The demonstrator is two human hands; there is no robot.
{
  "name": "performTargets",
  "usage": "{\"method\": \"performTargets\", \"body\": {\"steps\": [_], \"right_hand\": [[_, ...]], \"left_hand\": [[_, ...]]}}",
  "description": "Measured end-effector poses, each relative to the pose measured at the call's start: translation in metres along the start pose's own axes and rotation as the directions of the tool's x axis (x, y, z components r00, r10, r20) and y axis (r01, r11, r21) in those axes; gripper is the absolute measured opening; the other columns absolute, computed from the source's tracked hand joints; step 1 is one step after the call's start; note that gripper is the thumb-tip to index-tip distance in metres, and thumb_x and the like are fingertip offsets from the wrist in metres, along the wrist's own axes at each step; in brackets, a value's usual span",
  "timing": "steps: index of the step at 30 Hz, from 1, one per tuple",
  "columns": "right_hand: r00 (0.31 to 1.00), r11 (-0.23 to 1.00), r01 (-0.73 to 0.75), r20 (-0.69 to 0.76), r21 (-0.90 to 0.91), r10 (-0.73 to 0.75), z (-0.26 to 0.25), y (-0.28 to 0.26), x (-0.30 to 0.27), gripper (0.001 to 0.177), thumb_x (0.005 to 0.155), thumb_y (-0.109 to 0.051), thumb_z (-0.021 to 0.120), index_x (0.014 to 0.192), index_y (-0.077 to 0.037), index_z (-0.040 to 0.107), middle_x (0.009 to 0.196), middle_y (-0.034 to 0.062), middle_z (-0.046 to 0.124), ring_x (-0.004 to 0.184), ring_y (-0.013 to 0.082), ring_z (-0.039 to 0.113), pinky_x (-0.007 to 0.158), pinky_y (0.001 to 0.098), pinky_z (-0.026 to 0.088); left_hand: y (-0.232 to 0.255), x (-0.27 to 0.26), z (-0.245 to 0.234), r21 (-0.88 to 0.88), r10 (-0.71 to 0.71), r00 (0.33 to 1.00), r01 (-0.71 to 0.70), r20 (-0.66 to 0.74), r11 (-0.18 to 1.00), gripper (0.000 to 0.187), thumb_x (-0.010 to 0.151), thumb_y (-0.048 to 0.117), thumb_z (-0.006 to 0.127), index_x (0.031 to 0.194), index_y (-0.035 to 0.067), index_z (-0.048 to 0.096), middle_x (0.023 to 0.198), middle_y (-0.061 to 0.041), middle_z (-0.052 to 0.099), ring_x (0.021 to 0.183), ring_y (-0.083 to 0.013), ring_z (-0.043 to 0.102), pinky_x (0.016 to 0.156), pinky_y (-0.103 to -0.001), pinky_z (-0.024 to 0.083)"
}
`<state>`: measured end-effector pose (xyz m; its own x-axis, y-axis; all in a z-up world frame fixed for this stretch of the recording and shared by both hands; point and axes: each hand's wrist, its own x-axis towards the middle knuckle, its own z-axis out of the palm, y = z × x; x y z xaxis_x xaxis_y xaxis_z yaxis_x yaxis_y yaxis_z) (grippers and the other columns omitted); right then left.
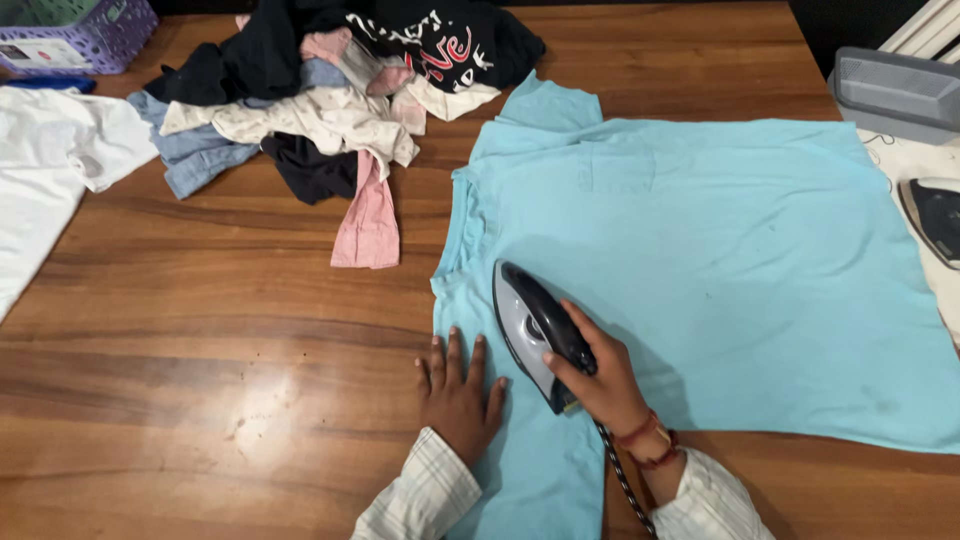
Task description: The person irons a light blue shirt laid flat on a wooden table. They use a handheld iron to smooth the fabric, moving it back and forth across the shirt's surface while holding it in place with the other hand.
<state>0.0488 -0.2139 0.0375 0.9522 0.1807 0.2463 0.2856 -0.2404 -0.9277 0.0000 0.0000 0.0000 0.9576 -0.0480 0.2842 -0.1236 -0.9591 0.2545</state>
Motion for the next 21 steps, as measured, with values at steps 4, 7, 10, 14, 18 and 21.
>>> {"method": "performTargets", "body": {"steps": [4, 7, 10, 14, 18, 21], "right_hand": [[0.995, 0.994, -0.103, -0.013, -0.045, 0.102, 0.011, -0.020, -0.005, 0.076, 0.086, -0.017, 0.076, 0.153, -0.002, 0.044, 0.115, 0.0188, 0.074, 0.097, 0.0228, 0.070, 0.086, 0.0317, 0.056], [0.996, 0.993, 0.085, -0.005, -0.084, -0.086, 0.019, -0.031, -0.024, 0.075, 0.087, -0.016, 0.076, 0.150, 0.004, 0.042, 0.121, 0.0187, 0.071, 0.102, 0.0211, 0.071, 0.088, 0.0317, 0.055], [1.000, 0.997, 0.009, -0.012, -0.082, -0.010, 0.023, -0.035, -0.031, 0.074, 0.086, -0.017, 0.076, 0.149, 0.003, 0.045, 0.113, 0.0162, 0.074, 0.093, 0.0187, 0.072, 0.082, 0.0305, 0.056], [0.996, 0.997, -0.005, -0.086, -0.077, -0.002, 0.031, -0.032, -0.017, 0.072, 0.086, -0.018, 0.076, 0.149, 0.003, 0.047, 0.112, 0.0157, 0.075, 0.091, 0.0172, 0.071, 0.082, 0.0294, 0.057], [0.999, 1.000, -0.025, -0.047, 0.014, 0.026, 0.033, -0.037, -0.019, 0.077, 0.087, -0.018, 0.077, 0.151, 0.005, 0.041, 0.114, 0.0153, 0.074, 0.094, 0.0150, 0.068, 0.082, 0.0286, 0.056], [0.997, 0.997, 0.070, -0.029, -0.020, -0.071, 0.036, -0.045, -0.042, 0.079, 0.087, -0.018, 0.077, 0.151, 0.006, 0.039, 0.116, 0.0153, 0.073, 0.099, 0.0151, 0.070, 0.085, 0.0291, 0.055]], "left_hand": [[0.001, -0.025, -0.022, -0.023, 0.007, 1.000, -0.006, 0.027, 1.000, 0.068, 0.094, 0.045, 0.057, 0.149, 0.008, 0.044, 0.156, -0.028, 0.032, 0.143, -0.0530, 0.027, 0.113, -0.068, 0.019], [0.005, -0.040, -0.032, -0.041, -0.002, 0.999, 0.003, 0.045, 0.999, 0.069, 0.093, 0.044, 0.057, 0.149, 0.005, 0.044, 0.156, -0.029, 0.031, 0.142, -0.0553, 0.026, 0.112, -0.067, 0.019], [0.009, -0.047, -0.035, -0.036, -0.016, 0.999, 0.018, 0.052, 0.999, 0.069, 0.093, 0.042, 0.056, 0.149, 0.004, 0.043, 0.156, -0.029, 0.031, 0.142, -0.0546, 0.027, 0.113, -0.067, 0.019], [0.012, -0.051, -0.034, -0.019, -0.022, 0.999, 0.023, 0.047, 1.000, 0.069, 0.093, 0.040, 0.057, 0.149, 0.003, 0.043, 0.156, -0.030, 0.031, 0.142, -0.0542, 0.027, 0.113, -0.066, 0.019], [0.012, -0.054, -0.039, -0.015, -0.035, 0.997, 0.036, 0.064, 0.999, 0.069, 0.092, 0.040, 0.059, 0.148, 0.003, 0.042, 0.155, -0.031, 0.031, 0.142, -0.0538, 0.027, 0.113, -0.066, 0.019], [0.013, -0.067, -0.042, -0.049, -0.036, 0.995, 0.041, 0.090, 0.998, 0.071, 0.090, 0.040, 0.060, 0.148, 0.002, 0.042, 0.155, -0.031, 0.031, 0.142, -0.0547, 0.026, 0.114, -0.065, 0.019]]}}
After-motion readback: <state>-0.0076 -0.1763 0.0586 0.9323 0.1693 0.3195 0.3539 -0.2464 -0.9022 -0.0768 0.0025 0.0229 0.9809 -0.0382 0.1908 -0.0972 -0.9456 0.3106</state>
